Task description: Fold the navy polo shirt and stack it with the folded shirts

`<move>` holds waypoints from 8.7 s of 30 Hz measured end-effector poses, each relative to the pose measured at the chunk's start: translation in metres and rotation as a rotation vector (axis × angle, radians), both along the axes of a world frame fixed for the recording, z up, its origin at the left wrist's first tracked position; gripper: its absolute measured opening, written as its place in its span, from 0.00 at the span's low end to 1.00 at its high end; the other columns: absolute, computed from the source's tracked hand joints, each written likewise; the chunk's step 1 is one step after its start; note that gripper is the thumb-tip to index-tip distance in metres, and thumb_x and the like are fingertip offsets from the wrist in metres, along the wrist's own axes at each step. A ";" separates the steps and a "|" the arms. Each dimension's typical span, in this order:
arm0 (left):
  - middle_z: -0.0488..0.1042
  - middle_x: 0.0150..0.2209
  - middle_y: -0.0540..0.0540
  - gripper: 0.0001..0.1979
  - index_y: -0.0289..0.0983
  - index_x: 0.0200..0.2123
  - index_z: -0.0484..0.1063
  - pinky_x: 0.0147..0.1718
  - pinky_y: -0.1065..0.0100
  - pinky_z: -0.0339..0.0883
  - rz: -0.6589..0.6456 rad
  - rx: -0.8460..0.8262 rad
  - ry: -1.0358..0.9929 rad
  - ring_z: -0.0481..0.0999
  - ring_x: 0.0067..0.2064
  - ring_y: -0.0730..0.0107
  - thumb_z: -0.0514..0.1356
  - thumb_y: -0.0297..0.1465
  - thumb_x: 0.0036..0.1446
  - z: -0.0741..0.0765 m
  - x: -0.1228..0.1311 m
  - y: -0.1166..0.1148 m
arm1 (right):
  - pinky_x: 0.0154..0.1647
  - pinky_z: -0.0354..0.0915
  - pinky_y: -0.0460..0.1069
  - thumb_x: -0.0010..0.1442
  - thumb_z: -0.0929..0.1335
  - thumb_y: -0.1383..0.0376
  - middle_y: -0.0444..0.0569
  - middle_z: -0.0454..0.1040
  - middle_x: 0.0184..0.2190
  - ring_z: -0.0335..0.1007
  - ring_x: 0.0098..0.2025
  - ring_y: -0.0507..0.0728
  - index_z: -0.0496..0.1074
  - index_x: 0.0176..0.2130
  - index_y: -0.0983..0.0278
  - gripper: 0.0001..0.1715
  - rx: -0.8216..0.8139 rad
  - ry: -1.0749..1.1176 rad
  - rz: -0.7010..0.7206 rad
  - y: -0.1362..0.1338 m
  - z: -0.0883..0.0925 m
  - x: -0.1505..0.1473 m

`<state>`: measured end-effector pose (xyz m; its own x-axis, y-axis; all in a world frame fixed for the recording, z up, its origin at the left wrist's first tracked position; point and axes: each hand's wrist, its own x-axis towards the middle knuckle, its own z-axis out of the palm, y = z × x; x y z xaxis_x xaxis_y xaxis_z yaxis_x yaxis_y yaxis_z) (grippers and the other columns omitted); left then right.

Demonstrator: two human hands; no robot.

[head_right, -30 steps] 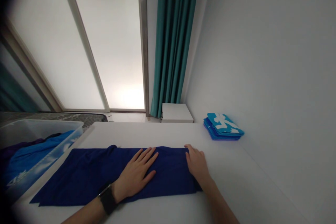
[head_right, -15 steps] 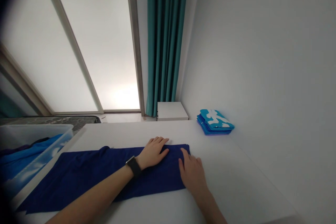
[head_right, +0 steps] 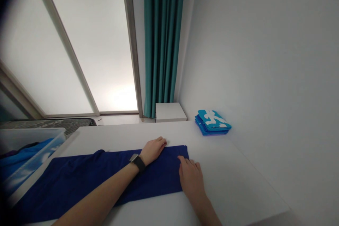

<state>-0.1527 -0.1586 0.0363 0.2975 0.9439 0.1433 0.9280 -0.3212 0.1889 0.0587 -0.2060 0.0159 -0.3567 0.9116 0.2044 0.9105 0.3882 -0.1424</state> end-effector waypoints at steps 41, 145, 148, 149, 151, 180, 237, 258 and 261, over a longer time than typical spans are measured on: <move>0.74 0.44 0.44 0.13 0.40 0.49 0.69 0.49 0.59 0.61 0.035 0.114 0.000 0.71 0.48 0.61 0.47 0.31 0.67 0.033 -0.038 -0.025 | 0.67 0.45 0.60 0.69 0.52 0.52 0.55 0.49 0.68 0.42 0.69 0.61 0.54 0.67 0.65 0.34 -0.024 -0.057 0.307 0.003 0.005 -0.044; 0.79 0.39 0.36 0.22 0.36 0.38 0.75 0.46 0.55 0.65 0.191 -0.162 0.148 0.79 0.43 0.54 0.44 0.39 0.67 0.023 -0.049 -0.045 | 0.47 0.55 0.54 0.67 0.56 0.66 0.51 0.77 0.43 0.69 0.47 0.59 0.69 0.47 0.60 0.17 0.086 0.155 0.164 0.056 -0.002 -0.069; 0.79 0.38 0.38 0.22 0.37 0.41 0.74 0.41 0.58 0.67 0.227 -0.145 0.140 0.79 0.41 0.55 0.43 0.40 0.68 0.020 -0.051 -0.048 | 0.46 0.55 0.54 0.67 0.57 0.66 0.51 0.77 0.43 0.70 0.47 0.59 0.70 0.48 0.59 0.17 0.078 0.124 0.130 0.065 -0.005 -0.057; 0.79 0.38 0.38 0.22 0.37 0.41 0.74 0.41 0.59 0.67 0.241 -0.136 0.134 0.79 0.40 0.56 0.42 0.40 0.68 0.019 -0.052 -0.049 | 0.46 0.55 0.53 0.67 0.57 0.66 0.50 0.77 0.42 0.70 0.46 0.59 0.70 0.48 0.59 0.17 0.071 0.119 0.123 0.068 -0.006 -0.054; 0.80 0.37 0.38 0.24 0.37 0.39 0.75 0.41 0.59 0.67 0.261 -0.117 0.126 0.79 0.40 0.57 0.41 0.40 0.68 0.016 -0.053 -0.050 | 0.45 0.55 0.53 0.66 0.57 0.67 0.50 0.77 0.42 0.70 0.46 0.59 0.70 0.48 0.58 0.16 0.066 0.112 0.119 0.073 -0.008 -0.048; 0.79 0.36 0.38 0.25 0.36 0.33 0.77 0.40 0.60 0.66 0.337 -0.050 0.123 0.79 0.40 0.56 0.43 0.40 0.68 0.017 -0.068 -0.055 | 0.68 0.41 0.59 0.68 0.50 0.47 0.53 0.47 0.69 0.39 0.70 0.60 0.52 0.67 0.64 0.37 -0.092 -0.057 0.285 0.011 0.007 -0.061; 0.69 0.25 0.52 0.17 0.37 0.30 0.69 0.30 0.68 0.60 0.643 0.032 -0.609 0.69 0.29 0.67 0.54 0.46 0.56 0.008 -0.273 -0.168 | 0.44 0.56 0.54 0.69 0.58 0.64 0.50 0.75 0.36 0.68 0.42 0.59 0.70 0.38 0.63 0.14 0.123 0.005 0.511 -0.012 0.019 -0.245; 0.78 0.37 0.39 0.22 0.35 0.53 0.64 0.41 0.61 0.64 0.834 -0.045 -0.263 0.78 0.42 0.52 0.46 0.44 0.65 0.017 -0.259 -0.187 | 0.43 0.54 0.53 0.69 0.57 0.66 0.50 0.73 0.35 0.66 0.39 0.59 0.69 0.36 0.63 0.15 0.182 -0.019 0.518 -0.013 0.015 -0.247; 0.77 0.36 0.39 0.21 0.35 0.54 0.61 0.40 0.61 0.64 0.879 -0.052 -0.230 0.78 0.42 0.51 0.46 0.42 0.66 0.013 -0.259 -0.188 | 0.43 0.54 0.54 0.69 0.57 0.66 0.50 0.73 0.35 0.66 0.40 0.59 0.69 0.36 0.62 0.15 0.179 -0.021 0.515 -0.013 0.014 -0.247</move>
<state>-0.4115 -0.3462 0.0490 -0.5631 0.8241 0.0609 0.7721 0.4984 0.3943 -0.1884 -0.2190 0.0299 -0.7535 0.5694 0.3286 0.5981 0.8013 -0.0171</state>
